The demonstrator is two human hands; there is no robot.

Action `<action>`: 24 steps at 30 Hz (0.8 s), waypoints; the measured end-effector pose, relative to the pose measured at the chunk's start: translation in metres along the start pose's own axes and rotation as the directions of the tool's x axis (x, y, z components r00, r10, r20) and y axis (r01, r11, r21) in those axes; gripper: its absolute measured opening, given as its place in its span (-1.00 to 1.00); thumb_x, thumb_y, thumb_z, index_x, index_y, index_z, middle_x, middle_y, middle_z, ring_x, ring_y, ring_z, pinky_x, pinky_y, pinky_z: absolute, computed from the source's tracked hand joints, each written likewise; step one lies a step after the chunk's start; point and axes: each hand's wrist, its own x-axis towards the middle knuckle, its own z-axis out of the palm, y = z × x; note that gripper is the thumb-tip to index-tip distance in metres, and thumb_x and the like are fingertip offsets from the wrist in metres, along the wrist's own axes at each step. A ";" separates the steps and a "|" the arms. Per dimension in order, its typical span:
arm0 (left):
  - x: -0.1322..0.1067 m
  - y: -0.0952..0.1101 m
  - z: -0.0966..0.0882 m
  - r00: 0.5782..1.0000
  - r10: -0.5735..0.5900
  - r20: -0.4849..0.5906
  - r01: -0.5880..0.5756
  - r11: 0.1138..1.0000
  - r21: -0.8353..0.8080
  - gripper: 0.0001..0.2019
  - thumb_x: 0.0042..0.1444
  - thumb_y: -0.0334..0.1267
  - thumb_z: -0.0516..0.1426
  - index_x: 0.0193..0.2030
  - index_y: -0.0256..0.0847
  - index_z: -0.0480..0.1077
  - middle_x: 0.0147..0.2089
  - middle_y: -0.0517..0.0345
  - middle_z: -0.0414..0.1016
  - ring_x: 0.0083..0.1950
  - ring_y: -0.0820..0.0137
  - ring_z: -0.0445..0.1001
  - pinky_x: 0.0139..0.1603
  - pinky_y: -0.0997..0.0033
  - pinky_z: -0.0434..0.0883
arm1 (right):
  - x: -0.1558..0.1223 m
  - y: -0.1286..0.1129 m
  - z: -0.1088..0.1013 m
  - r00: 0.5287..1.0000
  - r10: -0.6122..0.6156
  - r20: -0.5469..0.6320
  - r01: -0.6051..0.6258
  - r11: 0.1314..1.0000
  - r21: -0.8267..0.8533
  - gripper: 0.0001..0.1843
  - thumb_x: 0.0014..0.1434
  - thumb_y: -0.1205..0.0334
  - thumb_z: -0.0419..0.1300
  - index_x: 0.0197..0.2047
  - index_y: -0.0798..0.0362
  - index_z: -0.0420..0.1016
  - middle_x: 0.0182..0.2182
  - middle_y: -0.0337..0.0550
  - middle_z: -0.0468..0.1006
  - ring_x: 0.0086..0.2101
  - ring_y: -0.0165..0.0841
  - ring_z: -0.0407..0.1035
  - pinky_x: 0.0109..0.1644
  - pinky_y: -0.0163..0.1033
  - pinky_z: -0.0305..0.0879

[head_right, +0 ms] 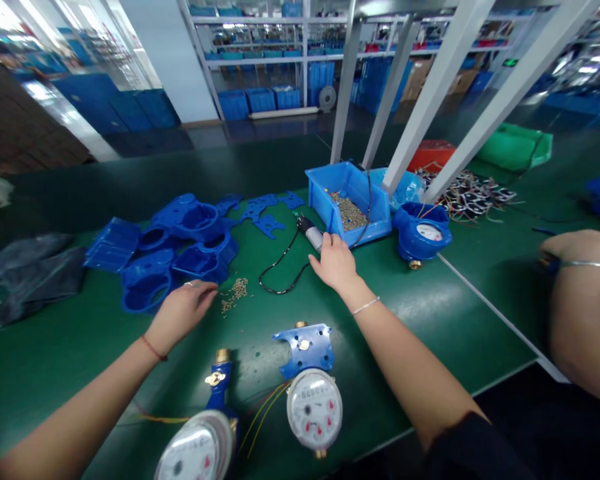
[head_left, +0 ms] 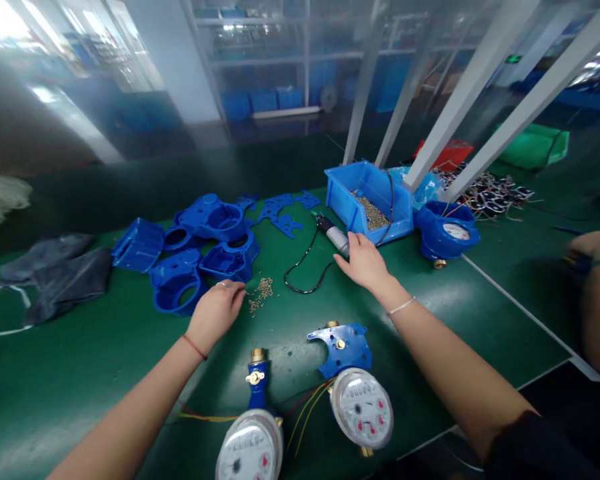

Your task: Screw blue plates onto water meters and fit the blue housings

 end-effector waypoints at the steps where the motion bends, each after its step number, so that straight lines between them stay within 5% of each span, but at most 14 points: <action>1: -0.001 -0.001 0.004 1.000 0.008 0.010 -0.008 1.000 0.012 -0.71 0.21 -0.30 -0.05 -0.11 -0.36 0.44 -0.15 -0.14 0.52 -0.14 0.18 0.51 -0.07 0.22 0.42 | 0.014 -0.003 0.008 0.999 0.030 0.015 -0.029 0.999 -0.035 -0.37 0.15 0.15 0.21 0.20 0.29 0.19 0.07 0.27 0.32 0.04 -0.04 0.28 0.13 0.07 0.23; 5: 0.001 0.008 0.020 0.999 0.040 0.028 -0.042 0.998 0.056 -0.70 0.24 -0.24 0.00 -0.02 -0.36 0.40 -0.03 -0.15 0.47 -0.02 0.19 0.46 0.05 0.25 0.39 | 0.046 -0.007 0.028 0.992 0.123 0.042 -0.116 0.984 -0.138 -0.57 0.24 0.11 0.15 0.11 0.12 0.29 0.02 0.00 0.38 -0.05 -0.22 0.36 0.00 0.02 0.36; 10: 0.018 0.026 0.024 0.997 0.060 0.052 -0.065 0.993 0.102 -0.69 0.25 -0.24 0.03 0.03 -0.41 0.35 -0.02 -0.22 0.41 0.01 0.15 0.40 0.05 0.18 0.37 | 0.041 0.002 0.031 0.997 0.074 0.021 -0.071 0.989 -0.131 -0.61 0.24 0.13 0.14 0.08 0.12 0.32 0.00 -0.02 0.40 -0.07 -0.24 0.37 -0.01 0.00 0.36; 15: 0.026 0.038 0.026 0.988 0.079 0.133 -0.089 0.994 0.070 -0.81 0.22 -0.42 0.07 -0.04 -0.35 0.38 -0.07 -0.04 0.44 -0.03 0.25 0.42 0.00 0.14 0.39 | 0.008 0.011 0.006 0.990 -0.091 -0.105 0.091 0.996 -0.006 -0.27 0.15 0.16 0.20 0.27 0.31 0.03 0.06 0.27 0.35 0.06 -0.09 0.29 0.13 0.00 0.26; 19: 0.030 0.038 0.027 0.984 0.043 0.174 -0.030 0.997 -0.074 -0.86 0.21 -0.29 0.13 -0.16 -0.32 0.40 -0.12 0.06 0.45 -0.08 0.30 0.45 -0.04 0.13 0.42 | -0.019 0.018 -0.030 0.922 -0.127 -0.366 0.181 0.977 0.115 -0.25 0.18 0.05 0.11 0.31 0.17 -0.09 0.17 0.21 0.22 0.14 -0.08 0.19 0.19 0.11 0.17; 21: 0.033 0.035 0.026 0.984 0.023 0.179 0.011 0.982 -0.191 -0.85 0.20 -0.26 0.14 -0.20 -0.32 0.41 -0.15 0.06 0.46 -0.10 0.31 0.45 -0.05 0.14 0.42 | -0.027 0.017 -0.048 0.841 -0.063 -0.538 0.275 0.905 0.324 -0.33 0.11 0.10 0.19 0.23 0.06 0.07 0.02 0.09 0.37 -0.02 -0.12 0.33 0.07 0.11 0.27; 24: 0.037 0.030 0.025 0.987 -0.036 0.155 0.096 0.912 -0.398 -0.85 0.20 -0.24 0.14 -0.26 -0.31 0.40 -0.18 0.09 0.45 -0.12 0.32 0.44 -0.05 0.16 0.40 | -0.030 0.007 -0.068 0.721 0.036 -0.692 0.550 0.577 0.603 -0.46 -0.08 0.29 0.32 -0.01 -0.03 0.28 -0.32 -0.21 0.44 -0.34 -0.30 0.38 -0.19 -0.07 0.39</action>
